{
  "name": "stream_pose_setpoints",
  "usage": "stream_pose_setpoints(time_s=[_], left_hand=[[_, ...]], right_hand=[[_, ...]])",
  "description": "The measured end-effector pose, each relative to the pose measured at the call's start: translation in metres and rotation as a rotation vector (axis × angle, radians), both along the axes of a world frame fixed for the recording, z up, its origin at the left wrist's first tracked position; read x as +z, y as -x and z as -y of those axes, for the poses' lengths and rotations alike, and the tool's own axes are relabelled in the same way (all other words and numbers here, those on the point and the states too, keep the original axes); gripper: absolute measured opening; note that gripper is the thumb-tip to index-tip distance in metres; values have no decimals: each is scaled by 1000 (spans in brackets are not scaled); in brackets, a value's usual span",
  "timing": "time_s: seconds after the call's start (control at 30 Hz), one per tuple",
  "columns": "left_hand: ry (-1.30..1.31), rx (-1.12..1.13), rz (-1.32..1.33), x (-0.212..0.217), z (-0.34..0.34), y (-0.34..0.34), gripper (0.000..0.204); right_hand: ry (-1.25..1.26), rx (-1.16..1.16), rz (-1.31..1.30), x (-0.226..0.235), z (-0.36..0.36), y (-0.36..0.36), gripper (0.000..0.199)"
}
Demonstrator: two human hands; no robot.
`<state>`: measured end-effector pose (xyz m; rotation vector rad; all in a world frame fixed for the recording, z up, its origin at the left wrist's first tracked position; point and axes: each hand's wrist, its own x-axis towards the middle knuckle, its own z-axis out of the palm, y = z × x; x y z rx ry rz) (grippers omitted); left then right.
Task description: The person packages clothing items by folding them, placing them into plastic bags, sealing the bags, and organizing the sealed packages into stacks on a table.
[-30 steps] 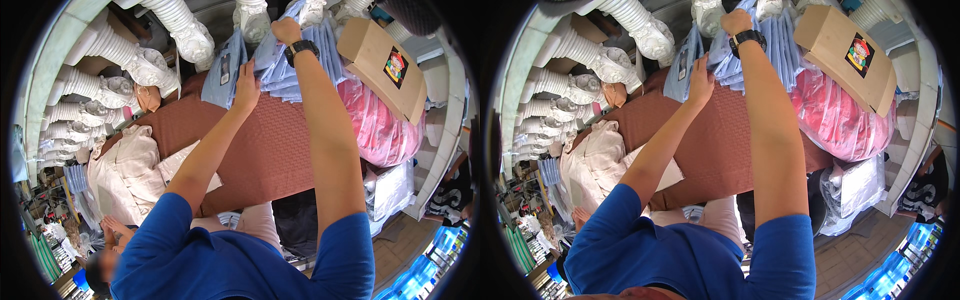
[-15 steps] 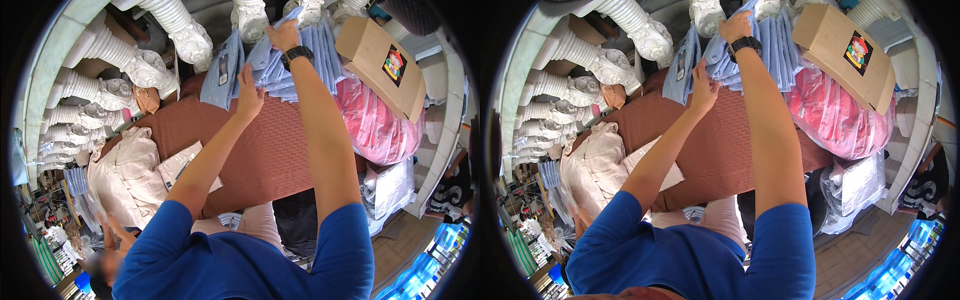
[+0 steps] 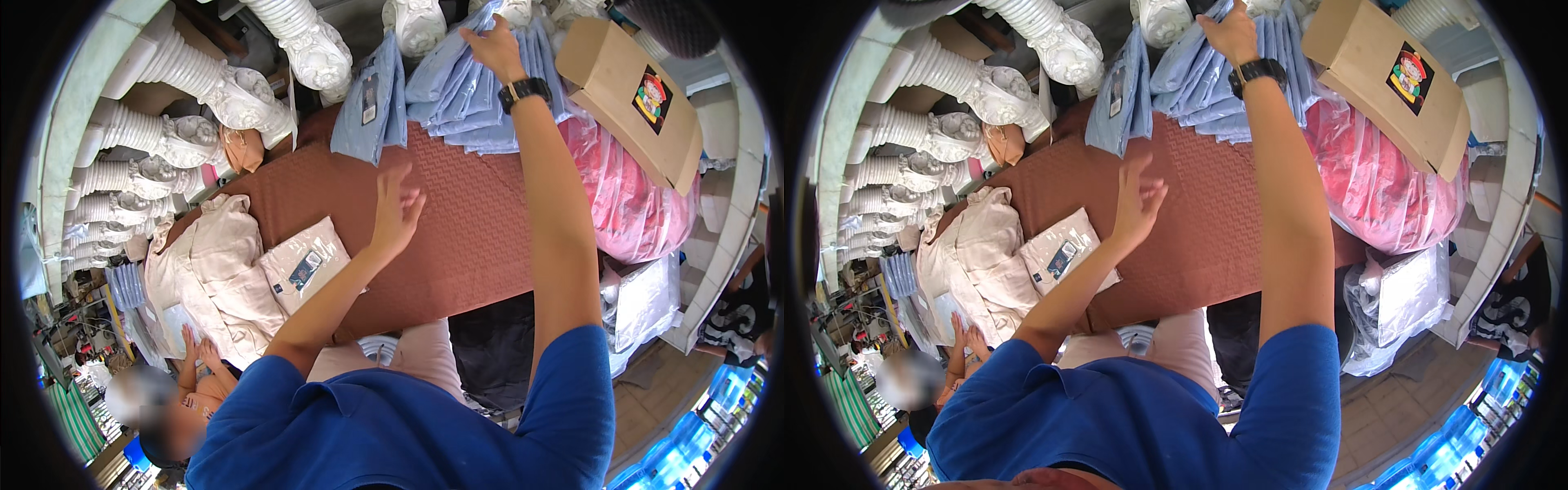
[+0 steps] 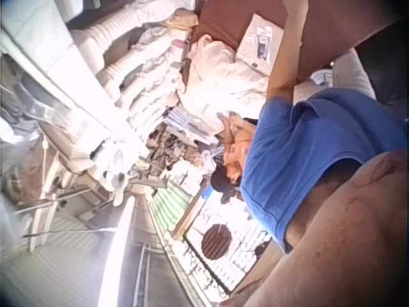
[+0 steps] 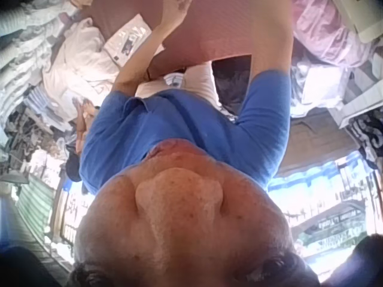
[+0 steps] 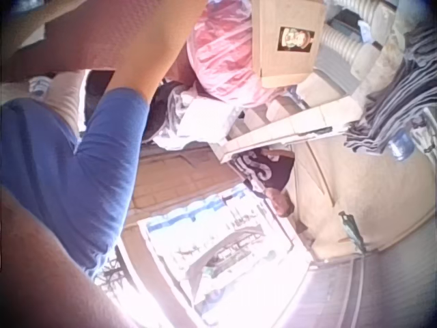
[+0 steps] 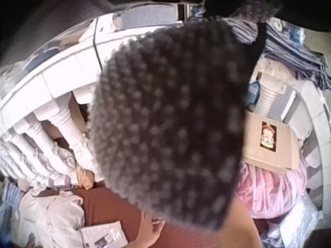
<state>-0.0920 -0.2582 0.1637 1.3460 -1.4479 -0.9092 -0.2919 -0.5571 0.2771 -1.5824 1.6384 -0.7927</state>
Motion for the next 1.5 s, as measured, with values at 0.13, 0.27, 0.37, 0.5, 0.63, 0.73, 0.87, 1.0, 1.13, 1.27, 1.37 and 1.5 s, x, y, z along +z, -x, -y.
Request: stream_pose_setpoints(time_s=[0.13,0.27,0.37,0.5,0.63,0.73,0.87,1.0,1.13,1.27,1.37,1.5], left_hand=[[-177,-65,-59,-16,-74,-24,51],[-235,-51,34,-19,-142,-56,46],[-181,-145,151,-24,-179,-66,41],[-252,-263,305,-16,-235,-85,37],[-186,-96,370,-35,-266,-112,32],[-640,382,-184,-82,-303,-135,29],[-983,802,-1430,-103,-309,-167,60],[-732,770,-1610,-113,-297,-173,49],[-634,861,-1570,-131,-285,-173,36],[-576,883,-1580,-126,-277,-167,34],[-577,828,-1582,-112,-277,-168,31],[-460,662,-1624,-111,-276,-176,24]], right_hand=[[417,-137,-106,-44,-38,20,80],[501,-189,185,-42,-133,-21,56],[557,-194,147,-93,-231,-38,36],[294,-104,-288,-184,-381,-40,38],[118,-73,-478,-220,-472,-41,45],[295,-14,-659,-248,-491,-35,47],[231,-92,-706,-263,-494,-39,49],[223,-97,-693,-258,-497,-39,46],[204,-102,-678,-260,-498,-38,45],[210,-104,-696,-261,-499,-39,44],[250,-117,-690,-262,-505,-39,43],[350,-122,-666,-265,-505,-42,42]])
